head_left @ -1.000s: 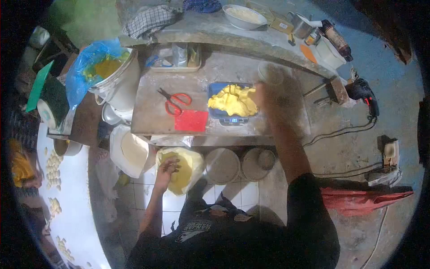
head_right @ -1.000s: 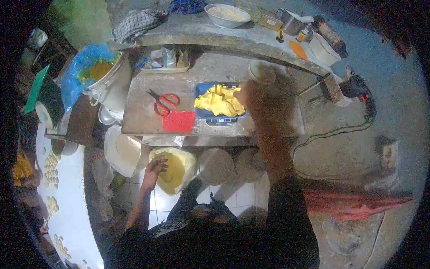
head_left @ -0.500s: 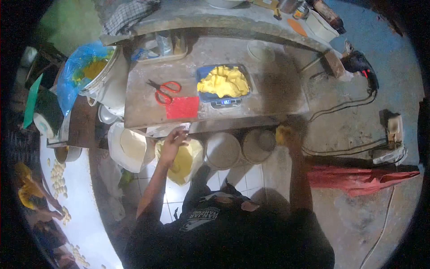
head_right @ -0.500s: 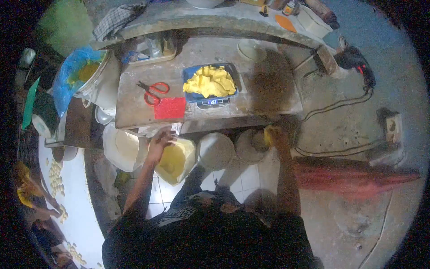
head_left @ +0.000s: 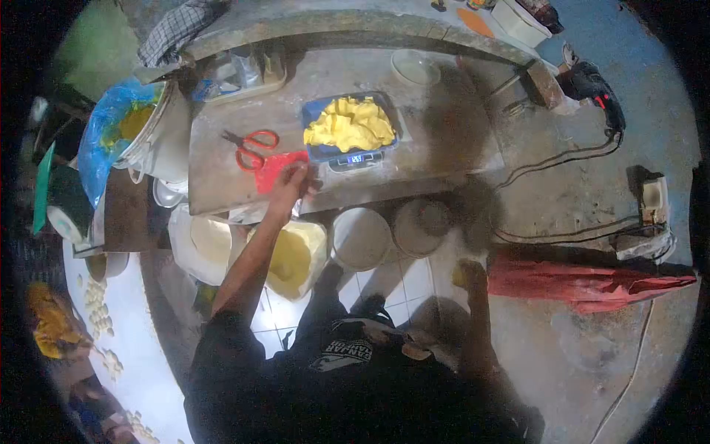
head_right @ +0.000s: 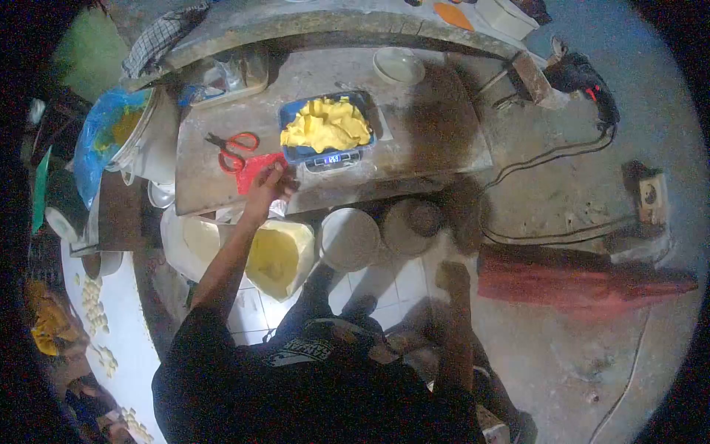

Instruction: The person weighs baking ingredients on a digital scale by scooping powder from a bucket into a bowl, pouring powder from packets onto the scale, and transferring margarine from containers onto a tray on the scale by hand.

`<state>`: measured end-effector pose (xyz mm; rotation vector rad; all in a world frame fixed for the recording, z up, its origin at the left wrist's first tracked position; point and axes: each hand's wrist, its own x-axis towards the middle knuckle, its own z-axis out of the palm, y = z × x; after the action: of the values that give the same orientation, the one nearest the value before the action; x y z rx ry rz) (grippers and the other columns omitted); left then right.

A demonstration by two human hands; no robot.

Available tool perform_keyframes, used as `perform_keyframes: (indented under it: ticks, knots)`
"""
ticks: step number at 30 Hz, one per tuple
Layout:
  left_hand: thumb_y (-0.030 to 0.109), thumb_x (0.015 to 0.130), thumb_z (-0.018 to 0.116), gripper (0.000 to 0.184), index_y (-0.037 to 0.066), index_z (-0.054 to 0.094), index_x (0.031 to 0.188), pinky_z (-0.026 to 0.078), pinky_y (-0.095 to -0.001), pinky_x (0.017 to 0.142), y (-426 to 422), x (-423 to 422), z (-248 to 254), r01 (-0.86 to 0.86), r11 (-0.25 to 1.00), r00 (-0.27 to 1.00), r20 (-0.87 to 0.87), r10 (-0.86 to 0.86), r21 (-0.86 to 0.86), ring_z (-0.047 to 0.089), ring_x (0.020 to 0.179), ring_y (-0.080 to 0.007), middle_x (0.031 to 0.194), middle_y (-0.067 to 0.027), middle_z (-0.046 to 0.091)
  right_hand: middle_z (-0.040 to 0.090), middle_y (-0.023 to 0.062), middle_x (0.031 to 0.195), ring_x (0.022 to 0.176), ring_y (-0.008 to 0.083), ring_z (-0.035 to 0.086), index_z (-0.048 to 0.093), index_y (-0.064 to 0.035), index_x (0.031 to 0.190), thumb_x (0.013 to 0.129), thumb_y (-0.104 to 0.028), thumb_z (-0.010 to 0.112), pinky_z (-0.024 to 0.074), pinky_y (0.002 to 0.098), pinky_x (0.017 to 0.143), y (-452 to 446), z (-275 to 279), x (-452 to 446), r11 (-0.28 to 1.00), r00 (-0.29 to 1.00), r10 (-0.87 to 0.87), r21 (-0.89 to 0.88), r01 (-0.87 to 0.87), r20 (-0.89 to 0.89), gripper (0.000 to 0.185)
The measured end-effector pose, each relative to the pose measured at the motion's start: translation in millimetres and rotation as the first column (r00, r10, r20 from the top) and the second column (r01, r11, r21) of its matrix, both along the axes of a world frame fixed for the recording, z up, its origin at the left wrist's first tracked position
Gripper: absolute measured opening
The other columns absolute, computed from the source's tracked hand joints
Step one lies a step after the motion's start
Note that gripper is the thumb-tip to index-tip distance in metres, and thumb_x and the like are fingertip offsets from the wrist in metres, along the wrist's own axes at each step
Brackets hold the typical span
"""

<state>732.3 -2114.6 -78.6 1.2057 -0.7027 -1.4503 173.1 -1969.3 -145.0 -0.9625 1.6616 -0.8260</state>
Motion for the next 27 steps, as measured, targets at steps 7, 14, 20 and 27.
perform_keyframes:
  ticks: [7, 14, 20, 27]
  knots:
    - [0.037, 0.095, 0.058, 0.038, 0.002, 0.058, 0.11, 0.046, -0.0252, 0.045, -20, -2, 7, 0.072, 0.996, 0.997, 0.028, -0.074, 0.06, 0.061, 0.059, -0.0133, 0.084, -0.0072, 0.066, 0.062, 0.0082, 0.1, 0.085, 0.019, 0.064, 0.058, -0.0055, 0.114, 0.092, -0.025, 0.063, 0.0576, 0.0359, 0.07, -13, -13, 13, 0.996, 0.953, -0.088, 0.0, 0.092, 0.288, 0.03]
    - [0.03, 0.095, 0.057, 0.031, 0.003, 0.056, 0.11, 0.048, -0.0259, 0.048, 1, 3, -10, -0.015, 1.0, 1.0, -0.012, 0.015, -0.008, 0.06, 0.06, -0.0138, 0.086, -0.007, 0.064, 0.061, 0.0073, 0.106, 0.099, 0.0207, 0.06, 0.056, -0.0028, 0.118, 0.092, -0.023, 0.062, 0.0516, 0.0382, 0.089, -64, 55, 93, 0.972, 0.902, 0.108, -0.234, -0.008, 0.418, 0.034]
    - [0.03, 0.095, 0.057, 0.035, 0.003, 0.055, 0.116, 0.048, -0.0279, 0.05, 44, 13, 4, -0.092, 0.996, 0.995, 0.049, 0.091, 0.007, 0.061, 0.063, -0.0142, 0.093, -0.0088, 0.065, 0.061, 0.0091, 0.113, 0.099, 0.0213, 0.059, 0.056, -0.0014, 0.123, 0.09, -0.035, 0.065, 0.0488, 0.0344, 0.087, -168, 155, 191, 0.878, 0.932, 0.279, -0.33, -0.346, -0.233, 0.048]
    - [0.029, 0.095, 0.057, 0.037, 0.005, 0.052, 0.123, 0.047, -0.0257, 0.054, 89, 39, 6, -0.148, 0.987, 0.987, 0.073, 0.144, 0.056, 0.061, 0.067, -0.0148, 0.096, -0.01, 0.065, 0.066, 0.0168, 0.101, 0.092, 0.0309, 0.063, 0.062, -0.0015, 0.112, 0.087, -0.037, 0.066, 0.0483, 0.0428, 0.085, -243, 208, 291, 0.637, 0.64, 0.379, -0.313, -0.704, -0.668, 0.044]
